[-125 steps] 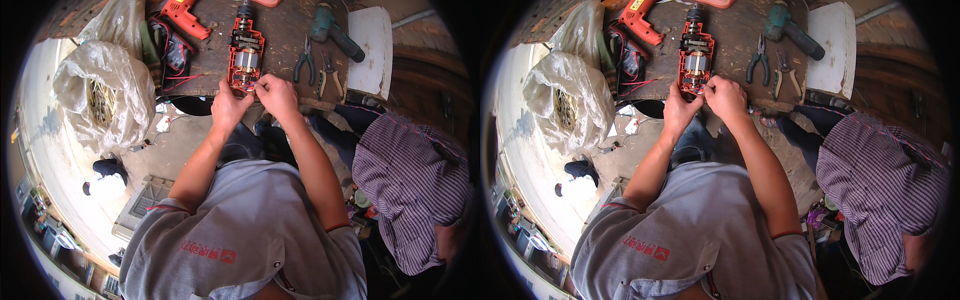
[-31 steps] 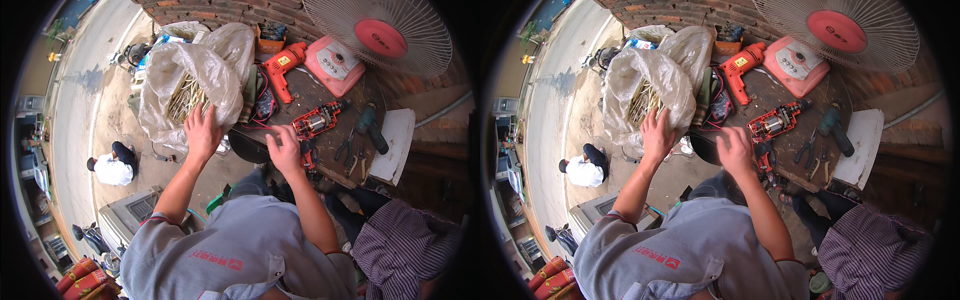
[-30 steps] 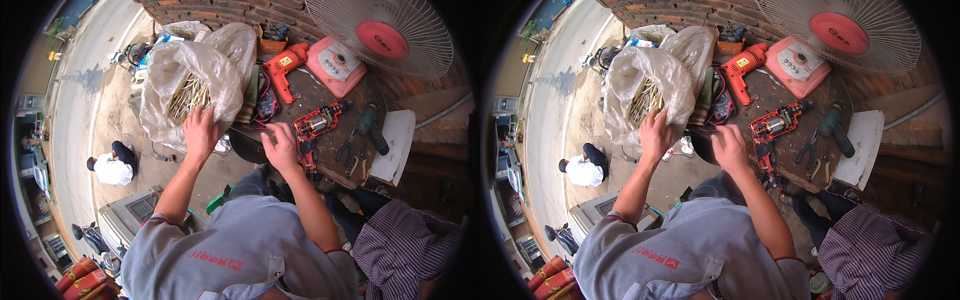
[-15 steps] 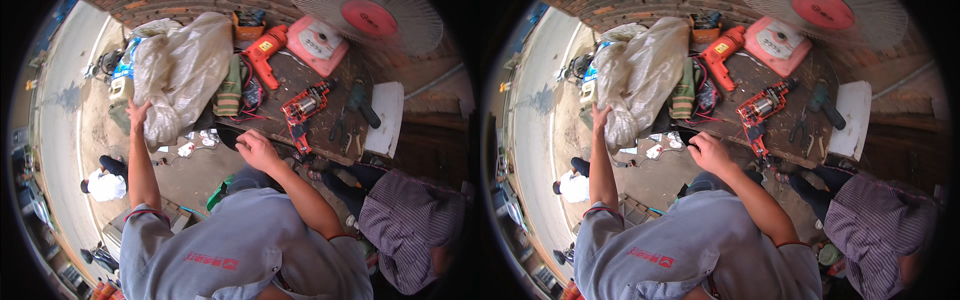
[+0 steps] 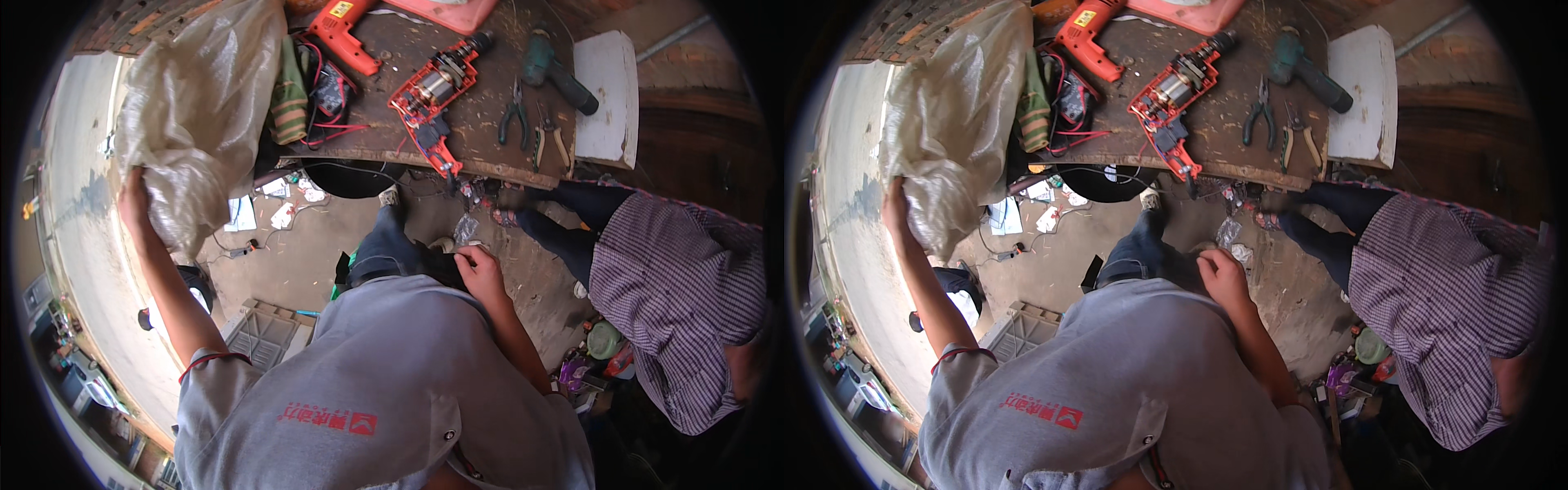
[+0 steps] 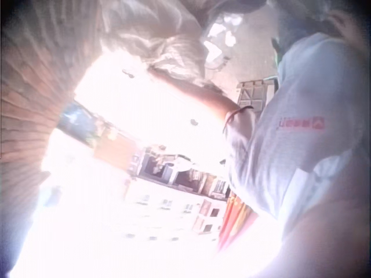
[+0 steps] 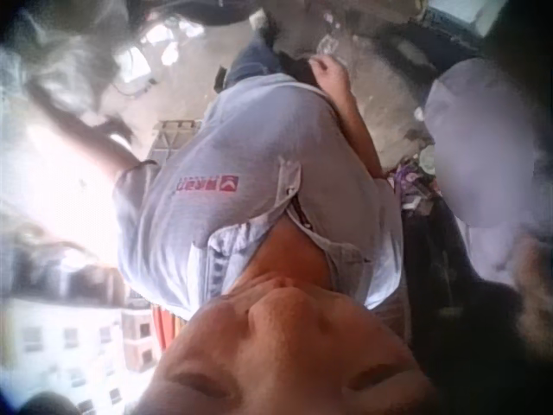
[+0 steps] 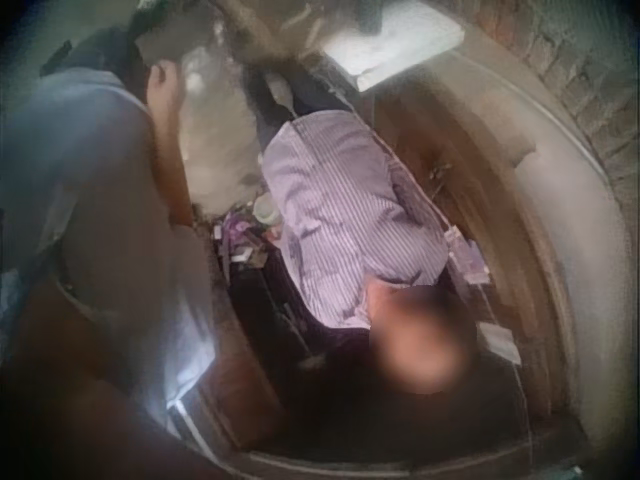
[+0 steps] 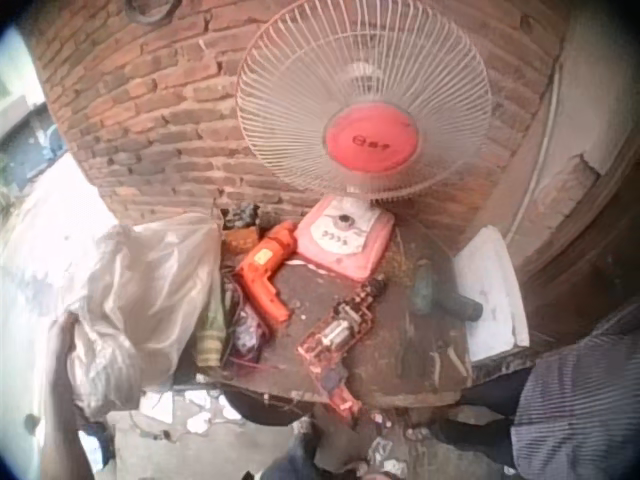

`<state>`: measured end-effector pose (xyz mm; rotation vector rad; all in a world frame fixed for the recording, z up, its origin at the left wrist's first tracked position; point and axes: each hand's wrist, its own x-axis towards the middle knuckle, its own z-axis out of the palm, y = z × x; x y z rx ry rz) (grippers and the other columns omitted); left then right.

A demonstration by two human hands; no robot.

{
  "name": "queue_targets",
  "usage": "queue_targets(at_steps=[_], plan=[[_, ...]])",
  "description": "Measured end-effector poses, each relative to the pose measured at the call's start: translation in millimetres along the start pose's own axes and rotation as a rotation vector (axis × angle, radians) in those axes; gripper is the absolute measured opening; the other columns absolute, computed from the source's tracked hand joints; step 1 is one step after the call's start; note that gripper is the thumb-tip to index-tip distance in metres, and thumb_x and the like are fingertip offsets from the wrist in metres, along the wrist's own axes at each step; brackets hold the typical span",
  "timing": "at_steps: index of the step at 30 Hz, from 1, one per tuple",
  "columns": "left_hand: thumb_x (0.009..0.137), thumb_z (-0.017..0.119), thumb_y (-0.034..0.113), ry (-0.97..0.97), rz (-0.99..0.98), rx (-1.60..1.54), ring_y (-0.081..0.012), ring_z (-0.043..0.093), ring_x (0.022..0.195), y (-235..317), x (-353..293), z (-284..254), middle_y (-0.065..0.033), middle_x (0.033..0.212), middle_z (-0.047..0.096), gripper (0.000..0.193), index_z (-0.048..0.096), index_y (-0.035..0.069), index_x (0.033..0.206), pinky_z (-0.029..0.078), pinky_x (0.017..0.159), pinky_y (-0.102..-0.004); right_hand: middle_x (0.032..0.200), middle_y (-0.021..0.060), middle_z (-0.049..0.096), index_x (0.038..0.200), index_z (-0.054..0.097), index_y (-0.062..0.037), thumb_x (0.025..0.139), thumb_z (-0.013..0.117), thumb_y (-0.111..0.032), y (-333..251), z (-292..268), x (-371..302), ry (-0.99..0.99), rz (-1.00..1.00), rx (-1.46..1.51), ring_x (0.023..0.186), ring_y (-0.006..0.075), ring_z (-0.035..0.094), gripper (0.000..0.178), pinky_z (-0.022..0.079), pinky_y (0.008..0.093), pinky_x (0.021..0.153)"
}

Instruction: The person repairs a cordless drill by stripping and twisting wires, then connecting them to the internal motor terminals using pliers and a screwdriver. The drill remains disassembled on the workbench throughout the clip.

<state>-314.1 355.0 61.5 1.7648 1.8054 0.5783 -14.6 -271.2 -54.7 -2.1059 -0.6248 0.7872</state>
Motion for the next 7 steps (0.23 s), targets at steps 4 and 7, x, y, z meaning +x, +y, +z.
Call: queue_targets(at_steps=[4, 7], plan=[[0.103, 0.048, 0.035, -0.223, -0.167, -0.767, -0.0309, 0.069, 0.107, 64.6, -36.6, -36.2, -0.0178, 0.122, 0.07, 0.05, 0.06, -0.002, 0.134, 0.055, 0.096, -0.0427, 0.094, 0.016, 0.071, 0.1, 0.069, -0.0023, 0.091, 0.071, -0.011, 55.2, -16.7, -47.9, 0.044, 0.126, 0.083, 0.085, 0.0338, 0.07, 0.012, 0.055, 0.0386, 0.075], [0.104, 0.044, 0.033, -0.144, 0.025, -0.93, -0.0372, 0.064, 0.117, 84.0, -45.0, -77.5, -0.0223, 0.13, 0.065, 0.052, 0.055, -0.006, 0.136, 0.05, 0.105, -0.0516, 0.094, 0.0157, 0.071, 0.101, 0.069, -0.0017, 0.092, 0.071, -0.011, 105.4, -21.6, -82.0, 0.053, 0.151, 0.094, 0.084, 0.0294, 0.071, 0.013, 0.055, 0.0367, 0.075]])
